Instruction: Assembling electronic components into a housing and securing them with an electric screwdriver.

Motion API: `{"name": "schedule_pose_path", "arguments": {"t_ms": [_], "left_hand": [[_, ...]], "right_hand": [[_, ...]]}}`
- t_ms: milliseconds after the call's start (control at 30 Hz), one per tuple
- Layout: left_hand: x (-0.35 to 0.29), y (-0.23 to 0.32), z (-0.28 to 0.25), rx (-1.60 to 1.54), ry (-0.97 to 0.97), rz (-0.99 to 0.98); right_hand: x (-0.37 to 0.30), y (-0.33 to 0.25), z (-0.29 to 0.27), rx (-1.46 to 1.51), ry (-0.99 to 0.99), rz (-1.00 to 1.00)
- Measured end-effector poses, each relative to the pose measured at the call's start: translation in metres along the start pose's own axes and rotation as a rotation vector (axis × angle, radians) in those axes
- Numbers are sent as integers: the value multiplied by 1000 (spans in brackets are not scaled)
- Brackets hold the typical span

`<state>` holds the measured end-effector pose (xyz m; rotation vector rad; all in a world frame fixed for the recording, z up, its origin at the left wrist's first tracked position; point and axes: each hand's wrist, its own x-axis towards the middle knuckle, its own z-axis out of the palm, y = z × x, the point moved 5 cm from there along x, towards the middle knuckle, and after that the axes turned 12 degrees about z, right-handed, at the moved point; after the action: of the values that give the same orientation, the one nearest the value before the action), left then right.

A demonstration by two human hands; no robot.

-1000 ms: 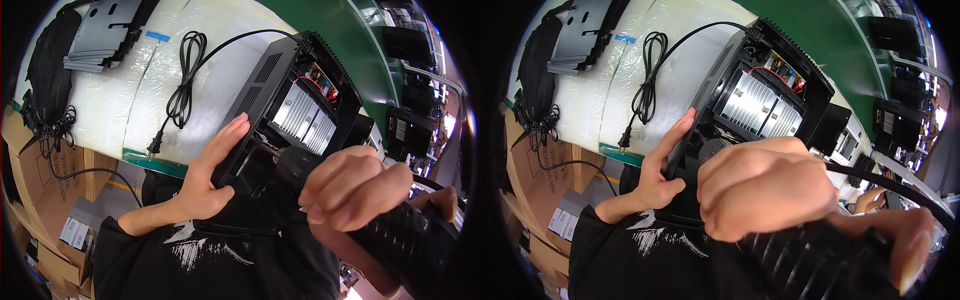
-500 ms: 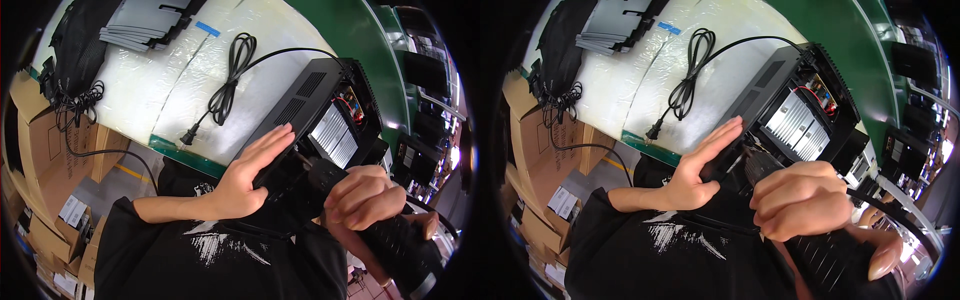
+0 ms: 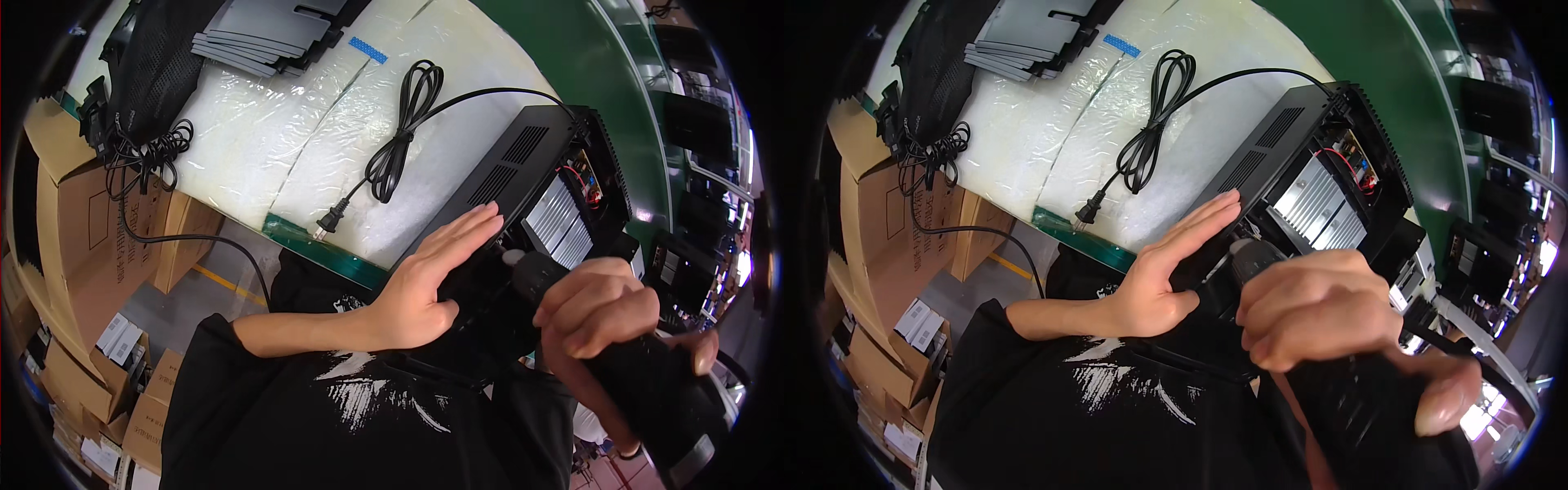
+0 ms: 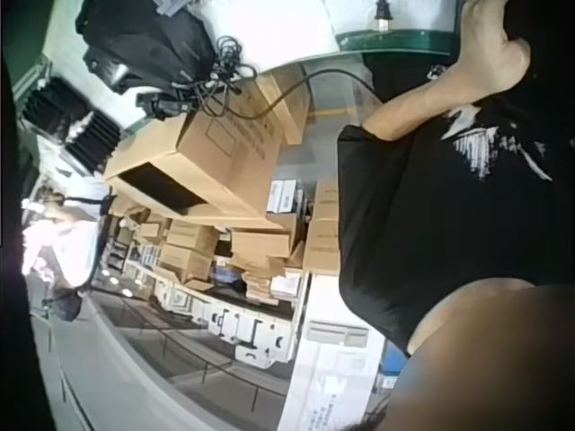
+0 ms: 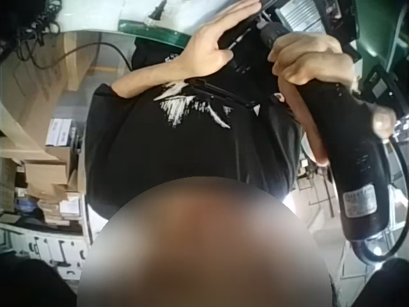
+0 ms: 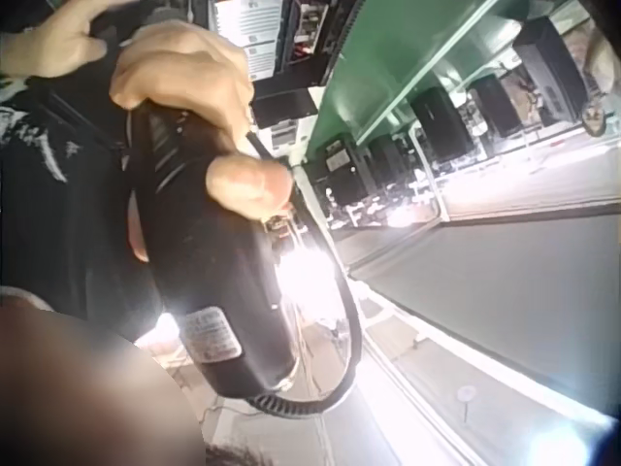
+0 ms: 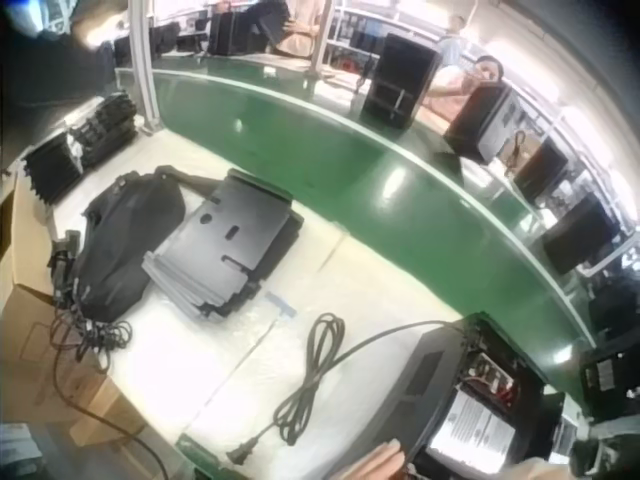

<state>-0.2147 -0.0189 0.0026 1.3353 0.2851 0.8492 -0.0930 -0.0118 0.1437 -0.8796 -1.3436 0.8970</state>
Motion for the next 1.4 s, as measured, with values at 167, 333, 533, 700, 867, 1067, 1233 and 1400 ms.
{"name": "schedule_pose_path", "arguments": {"t_ms": [167, 333, 533, 700, 867, 1067, 1233, 1400], "left_hand": [[-2, -2, 1, -27, 10, 8], [-1, -1, 12, -92, 6, 1], [0, -2, 15, -78, 63, 46], [16, -8, 31, -11, 47, 66], [56, -19, 45, -32, 79, 76], [62, -16, 49, 100, 47, 64], [62, -16, 51, 192, 67, 75], [63, -18, 49, 222, 41, 81]], "right_hand": [[-7, -23, 8, -52, 71, -124], [-71, -104, -50, 224, 288, -522], [-181, -180, -85, -572, 831, -626], [-279, -193, -110, -937, 1111, -531], [-304, -174, -119, -822, 1273, -496], [-291, -153, -124, -973, 1579, -495], [-306, -156, -166, -569, 1191, -395], [-259, -153, -218, -658, 1298, -44]]}}
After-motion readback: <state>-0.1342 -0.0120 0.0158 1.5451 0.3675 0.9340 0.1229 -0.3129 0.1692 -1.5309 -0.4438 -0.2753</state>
